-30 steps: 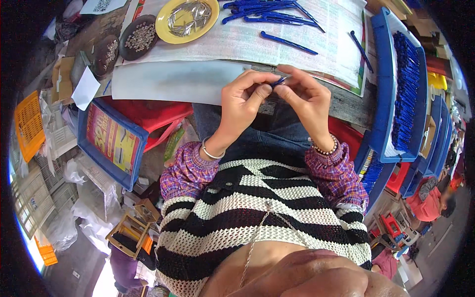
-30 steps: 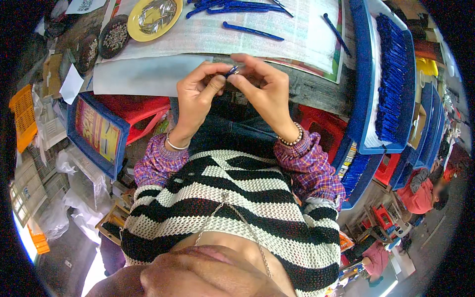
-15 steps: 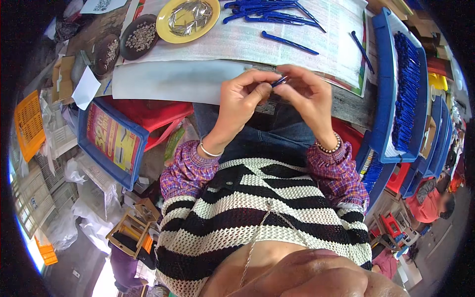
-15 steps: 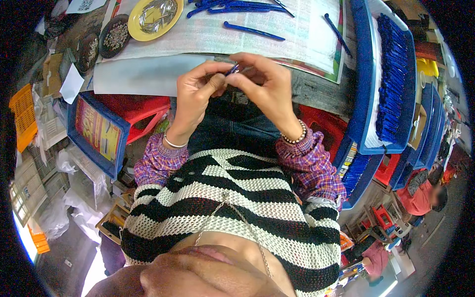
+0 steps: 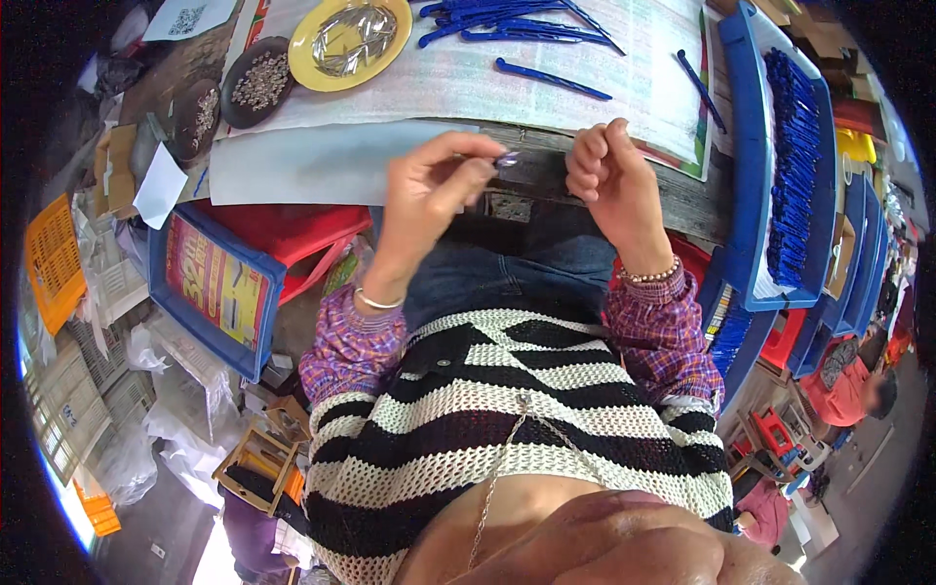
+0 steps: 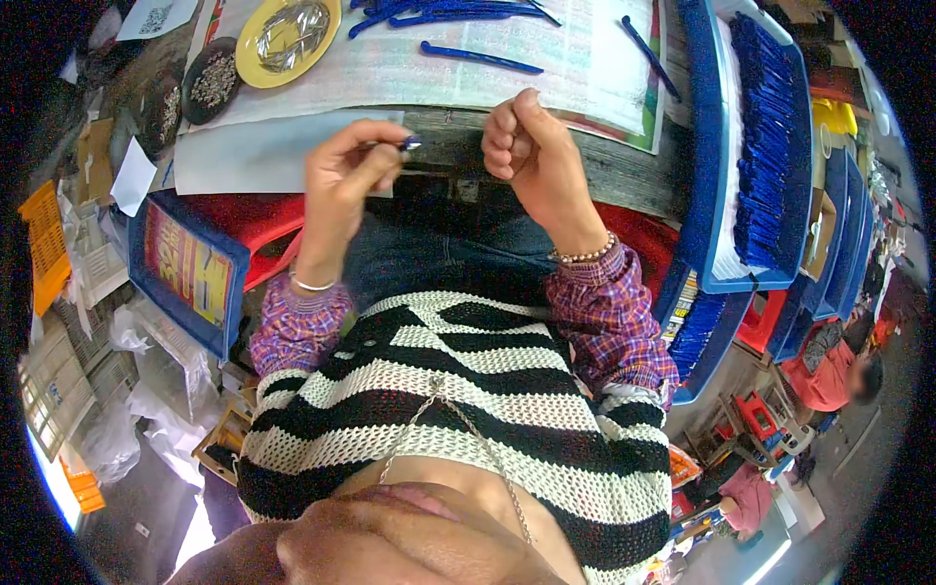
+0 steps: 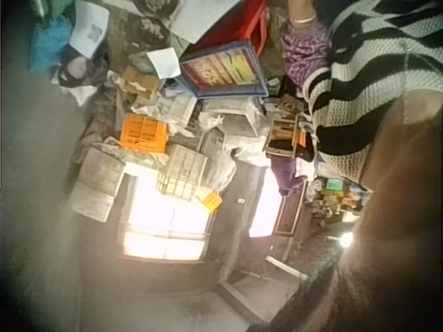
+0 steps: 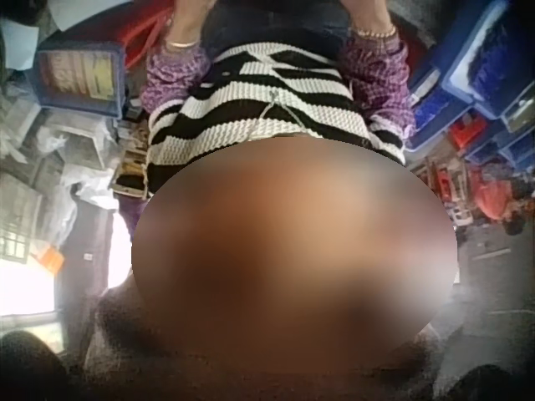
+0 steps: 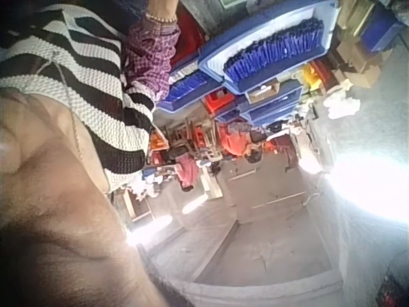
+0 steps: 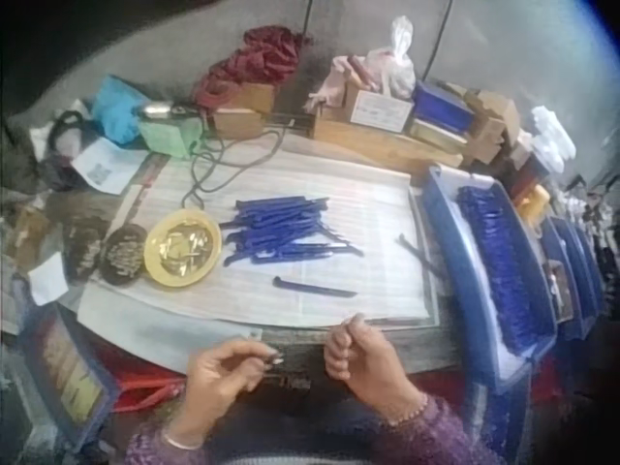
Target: Assembling small blue plastic tubes by manually attaching black clips to them at a workstation.
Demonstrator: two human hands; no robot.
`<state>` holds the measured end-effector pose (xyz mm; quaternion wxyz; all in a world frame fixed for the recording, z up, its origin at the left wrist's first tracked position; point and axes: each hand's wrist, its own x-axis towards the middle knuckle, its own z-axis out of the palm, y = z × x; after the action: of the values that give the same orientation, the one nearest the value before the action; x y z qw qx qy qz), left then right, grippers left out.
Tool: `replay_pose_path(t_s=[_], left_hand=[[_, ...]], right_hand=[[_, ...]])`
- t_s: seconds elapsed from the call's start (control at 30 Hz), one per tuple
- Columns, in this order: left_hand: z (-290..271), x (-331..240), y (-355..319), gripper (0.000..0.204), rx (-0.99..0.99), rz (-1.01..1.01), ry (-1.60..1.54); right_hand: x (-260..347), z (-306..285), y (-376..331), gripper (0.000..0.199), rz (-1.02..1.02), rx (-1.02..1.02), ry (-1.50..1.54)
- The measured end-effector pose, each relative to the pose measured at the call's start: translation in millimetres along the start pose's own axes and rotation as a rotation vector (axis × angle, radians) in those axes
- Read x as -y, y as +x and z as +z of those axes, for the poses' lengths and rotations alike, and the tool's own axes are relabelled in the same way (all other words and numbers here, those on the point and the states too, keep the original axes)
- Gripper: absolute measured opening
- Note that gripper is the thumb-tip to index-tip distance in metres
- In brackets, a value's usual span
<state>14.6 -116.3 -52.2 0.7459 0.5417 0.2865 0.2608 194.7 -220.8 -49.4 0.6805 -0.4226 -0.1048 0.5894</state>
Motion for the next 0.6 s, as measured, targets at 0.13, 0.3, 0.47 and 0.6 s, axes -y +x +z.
replay_pose_path(t_s=[0.13,0.3,0.47,0.6], left_hand=[[-63.2,-13.4,-2.2,0.012,-0.135,0.202,0.548],[-139.1,-32.4,-18.0,0.010,-0.264,0.369,1.167],[-103.1,-11.8,-1.8,0.011,-0.166,0.502,1.156],[-63.2,2.8,17.0,0.010,-0.093,0.612,1.213]], right_hand=[[1.7,-11.6,0.2,0.038,0.067,0.091,0.207],[4.6,-18.8,1.6,0.039,0.075,0.139,0.274],[4.0,-20.2,3.9,0.038,0.096,0.200,0.342],[-2.0,-19.4,5.1,0.037,0.095,0.222,0.342]])
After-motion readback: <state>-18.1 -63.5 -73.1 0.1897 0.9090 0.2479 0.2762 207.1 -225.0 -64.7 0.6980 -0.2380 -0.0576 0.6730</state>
